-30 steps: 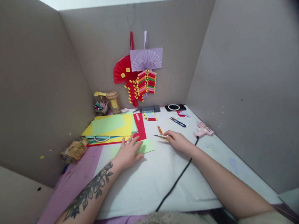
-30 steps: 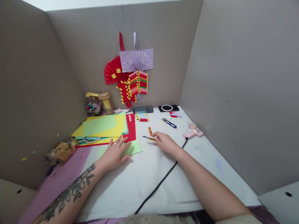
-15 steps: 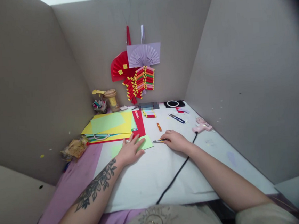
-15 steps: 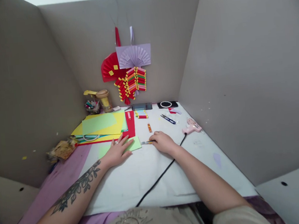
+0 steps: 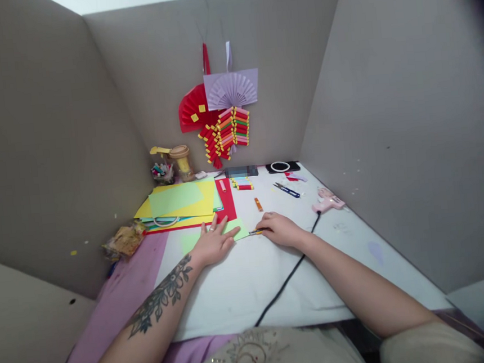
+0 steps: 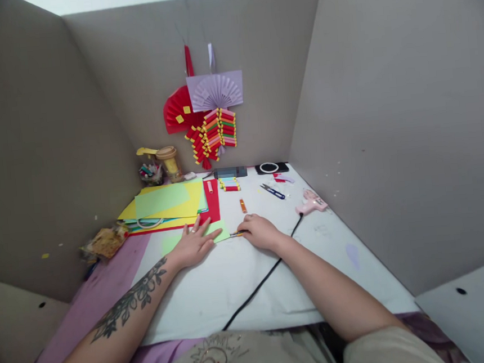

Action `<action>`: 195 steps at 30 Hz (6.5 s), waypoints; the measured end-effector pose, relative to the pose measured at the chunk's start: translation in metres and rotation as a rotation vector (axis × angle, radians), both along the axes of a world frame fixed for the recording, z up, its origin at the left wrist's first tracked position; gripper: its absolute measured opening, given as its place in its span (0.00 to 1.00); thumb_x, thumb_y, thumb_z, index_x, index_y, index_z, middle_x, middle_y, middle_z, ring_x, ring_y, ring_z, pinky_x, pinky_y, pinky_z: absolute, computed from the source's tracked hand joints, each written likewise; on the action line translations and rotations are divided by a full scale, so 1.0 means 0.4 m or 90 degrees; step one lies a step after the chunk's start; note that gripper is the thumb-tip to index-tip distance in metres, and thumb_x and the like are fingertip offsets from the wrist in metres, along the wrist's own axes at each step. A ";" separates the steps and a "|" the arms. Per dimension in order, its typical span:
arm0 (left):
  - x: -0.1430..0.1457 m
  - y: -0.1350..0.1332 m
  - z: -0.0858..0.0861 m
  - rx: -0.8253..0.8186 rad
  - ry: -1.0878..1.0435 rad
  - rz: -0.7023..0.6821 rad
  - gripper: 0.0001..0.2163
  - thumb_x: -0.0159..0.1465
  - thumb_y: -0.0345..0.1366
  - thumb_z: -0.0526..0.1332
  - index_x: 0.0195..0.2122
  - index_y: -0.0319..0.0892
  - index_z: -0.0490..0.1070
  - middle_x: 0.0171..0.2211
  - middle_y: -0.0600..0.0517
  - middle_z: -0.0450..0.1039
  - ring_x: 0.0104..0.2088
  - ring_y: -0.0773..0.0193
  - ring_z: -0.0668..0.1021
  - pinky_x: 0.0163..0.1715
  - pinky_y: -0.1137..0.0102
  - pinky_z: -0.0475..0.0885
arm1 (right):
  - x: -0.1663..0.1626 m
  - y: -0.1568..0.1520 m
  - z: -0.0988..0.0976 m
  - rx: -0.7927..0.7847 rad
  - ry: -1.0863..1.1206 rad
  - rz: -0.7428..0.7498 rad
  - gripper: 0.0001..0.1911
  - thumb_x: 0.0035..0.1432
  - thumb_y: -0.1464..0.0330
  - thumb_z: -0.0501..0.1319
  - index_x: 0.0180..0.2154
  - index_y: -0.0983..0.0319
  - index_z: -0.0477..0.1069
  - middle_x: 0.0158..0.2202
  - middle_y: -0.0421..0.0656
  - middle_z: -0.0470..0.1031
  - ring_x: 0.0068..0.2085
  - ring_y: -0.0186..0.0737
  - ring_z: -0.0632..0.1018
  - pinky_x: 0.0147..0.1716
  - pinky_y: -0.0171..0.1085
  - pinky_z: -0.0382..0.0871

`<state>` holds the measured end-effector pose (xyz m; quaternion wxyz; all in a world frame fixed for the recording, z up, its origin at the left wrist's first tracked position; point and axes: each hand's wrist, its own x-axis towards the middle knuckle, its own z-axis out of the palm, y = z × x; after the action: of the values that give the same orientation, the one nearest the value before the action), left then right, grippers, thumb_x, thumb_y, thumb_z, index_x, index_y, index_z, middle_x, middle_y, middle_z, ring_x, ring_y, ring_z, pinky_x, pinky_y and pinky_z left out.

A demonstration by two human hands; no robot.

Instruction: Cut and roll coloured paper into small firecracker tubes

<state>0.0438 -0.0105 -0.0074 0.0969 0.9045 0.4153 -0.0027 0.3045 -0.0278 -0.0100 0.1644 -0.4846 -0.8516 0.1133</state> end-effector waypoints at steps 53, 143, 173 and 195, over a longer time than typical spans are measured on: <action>0.018 0.000 -0.015 0.014 0.004 -0.138 0.28 0.63 0.56 0.43 0.64 0.56 0.46 0.66 0.51 0.40 0.64 0.47 0.45 0.58 0.49 0.44 | -0.001 -0.024 0.002 -0.035 0.001 0.015 0.14 0.55 0.72 0.58 0.42 0.57 0.76 0.33 0.43 0.71 0.35 0.36 0.72 0.38 0.32 0.62; -0.028 0.044 -0.015 -0.051 -0.139 -0.093 0.17 0.62 0.33 0.54 0.52 0.48 0.70 0.59 0.49 0.61 0.57 0.58 0.66 0.56 0.64 0.59 | -0.044 -0.057 -0.010 0.000 -0.026 -0.024 0.15 0.57 0.72 0.54 0.43 0.56 0.75 0.35 0.44 0.70 0.39 0.38 0.70 0.40 0.34 0.62; -0.047 0.036 -0.023 0.032 -0.110 -0.101 0.24 0.60 0.25 0.48 0.53 0.53 0.68 0.59 0.54 0.61 0.57 0.59 0.65 0.56 0.61 0.58 | -0.079 -0.061 -0.023 0.012 -0.023 -0.005 0.17 0.57 0.73 0.54 0.46 0.56 0.74 0.35 0.44 0.70 0.41 0.39 0.70 0.41 0.35 0.62; -0.084 0.062 -0.021 -0.011 -0.178 -0.115 0.14 0.62 0.39 0.57 0.49 0.52 0.72 0.55 0.52 0.67 0.53 0.58 0.69 0.54 0.64 0.59 | -0.092 -0.065 -0.028 0.011 -0.028 -0.012 0.17 0.57 0.74 0.54 0.45 0.55 0.74 0.37 0.44 0.70 0.41 0.38 0.70 0.41 0.34 0.62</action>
<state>0.0102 0.0145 -0.0159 0.1610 0.9288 0.3148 0.1109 0.2678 -0.0539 -0.0211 0.1511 -0.4933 -0.8515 0.0937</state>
